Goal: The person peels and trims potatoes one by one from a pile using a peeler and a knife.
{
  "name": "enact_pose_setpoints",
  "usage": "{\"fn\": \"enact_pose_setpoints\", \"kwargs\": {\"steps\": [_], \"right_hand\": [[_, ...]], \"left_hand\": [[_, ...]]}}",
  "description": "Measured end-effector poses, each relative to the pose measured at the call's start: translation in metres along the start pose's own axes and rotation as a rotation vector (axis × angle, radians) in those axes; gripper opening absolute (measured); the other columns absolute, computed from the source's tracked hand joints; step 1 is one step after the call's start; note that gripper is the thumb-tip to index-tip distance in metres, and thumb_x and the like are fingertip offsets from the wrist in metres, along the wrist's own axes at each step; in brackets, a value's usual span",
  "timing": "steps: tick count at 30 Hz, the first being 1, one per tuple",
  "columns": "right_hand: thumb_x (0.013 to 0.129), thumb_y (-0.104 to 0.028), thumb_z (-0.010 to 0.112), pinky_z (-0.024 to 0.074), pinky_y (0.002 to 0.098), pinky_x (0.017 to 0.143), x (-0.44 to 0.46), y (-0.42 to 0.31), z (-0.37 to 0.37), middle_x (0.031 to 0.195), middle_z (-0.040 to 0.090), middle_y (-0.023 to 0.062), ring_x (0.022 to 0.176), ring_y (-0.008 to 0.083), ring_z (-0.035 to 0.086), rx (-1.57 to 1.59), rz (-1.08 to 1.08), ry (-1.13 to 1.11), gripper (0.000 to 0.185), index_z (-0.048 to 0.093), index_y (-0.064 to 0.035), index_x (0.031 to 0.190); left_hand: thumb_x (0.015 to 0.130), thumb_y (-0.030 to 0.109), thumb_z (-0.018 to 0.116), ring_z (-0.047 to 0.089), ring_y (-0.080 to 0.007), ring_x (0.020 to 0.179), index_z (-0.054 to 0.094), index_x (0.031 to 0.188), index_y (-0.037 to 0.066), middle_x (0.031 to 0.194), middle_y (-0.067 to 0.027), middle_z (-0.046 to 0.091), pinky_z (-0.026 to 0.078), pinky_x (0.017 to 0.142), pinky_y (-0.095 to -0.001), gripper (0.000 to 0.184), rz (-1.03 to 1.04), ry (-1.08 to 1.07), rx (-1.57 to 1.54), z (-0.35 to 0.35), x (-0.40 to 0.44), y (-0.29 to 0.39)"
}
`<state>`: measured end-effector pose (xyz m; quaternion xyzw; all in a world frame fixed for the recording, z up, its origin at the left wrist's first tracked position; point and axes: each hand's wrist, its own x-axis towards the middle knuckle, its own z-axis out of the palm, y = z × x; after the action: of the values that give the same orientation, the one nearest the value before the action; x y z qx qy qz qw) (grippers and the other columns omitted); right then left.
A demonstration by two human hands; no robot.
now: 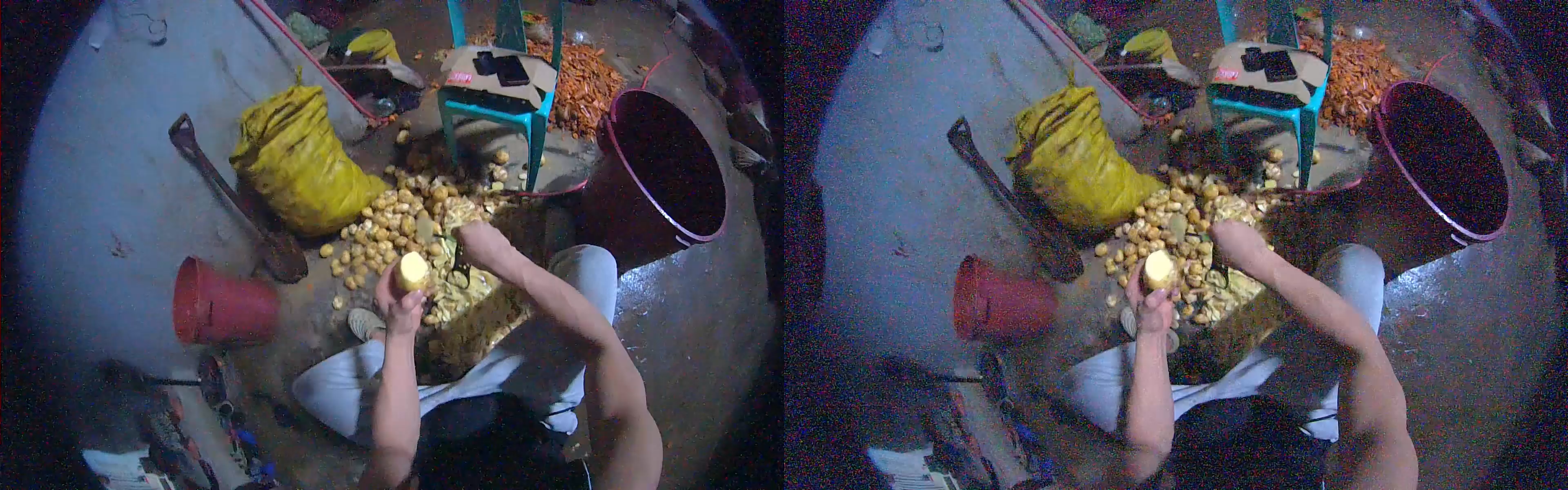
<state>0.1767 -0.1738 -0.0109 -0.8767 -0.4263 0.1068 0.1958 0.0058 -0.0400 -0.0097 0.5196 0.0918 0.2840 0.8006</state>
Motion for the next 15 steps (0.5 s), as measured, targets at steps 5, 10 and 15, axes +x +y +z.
{"fn": "enact_pose_setpoints", "kwargs": {"steps": [5, 10, 15], "right_hand": [[0.072, -0.002, 0.057, 0.0545, 0.0478, 0.074, -0.016, -0.002, -0.007, 0.087, 0.066, 0.0238, 0.082, 0.0388, 0.067, 0.163, 0.027, 0.049, 0.037, 0.065, -0.0056, 0.108], [0.071, -0.001, 0.059, 0.0536, 0.0483, 0.074, -0.032, -0.022, -0.013, 0.086, 0.066, 0.0248, 0.082, 0.0400, 0.066, 0.225, -0.068, 0.133, 0.046, 0.060, -0.0084, 0.117], [0.077, -0.024, 0.072, 0.0508, 0.0485, 0.072, -0.040, -0.037, 0.000, 0.091, 0.064, 0.0204, 0.083, 0.0412, 0.062, 0.310, -0.142, 0.085, 0.040, 0.059, -0.0090, 0.112]], "left_hand": [[0.062, 0.016, 0.076, 0.051, -0.0257, 0.116, 0.046, 0.130, 0.002, 0.124, -0.0104, 0.052, 0.040, 0.103, -0.0408, 0.075, 0.035, 0.053, -0.122, 0.001, 0.004, 0.016], [0.068, 0.009, 0.074, 0.049, -0.0254, 0.117, 0.045, 0.130, 0.003, 0.125, -0.0087, 0.050, 0.040, 0.104, -0.0417, 0.069, 0.017, 0.070, -0.142, 0.007, 0.000, 0.029], [0.073, 0.004, 0.073, 0.049, -0.0273, 0.119, 0.042, 0.132, 0.005, 0.127, -0.0104, 0.050, 0.037, 0.106, -0.0436, 0.067, 0.062, 0.023, -0.130, 0.007, 0.005, 0.017]]}}
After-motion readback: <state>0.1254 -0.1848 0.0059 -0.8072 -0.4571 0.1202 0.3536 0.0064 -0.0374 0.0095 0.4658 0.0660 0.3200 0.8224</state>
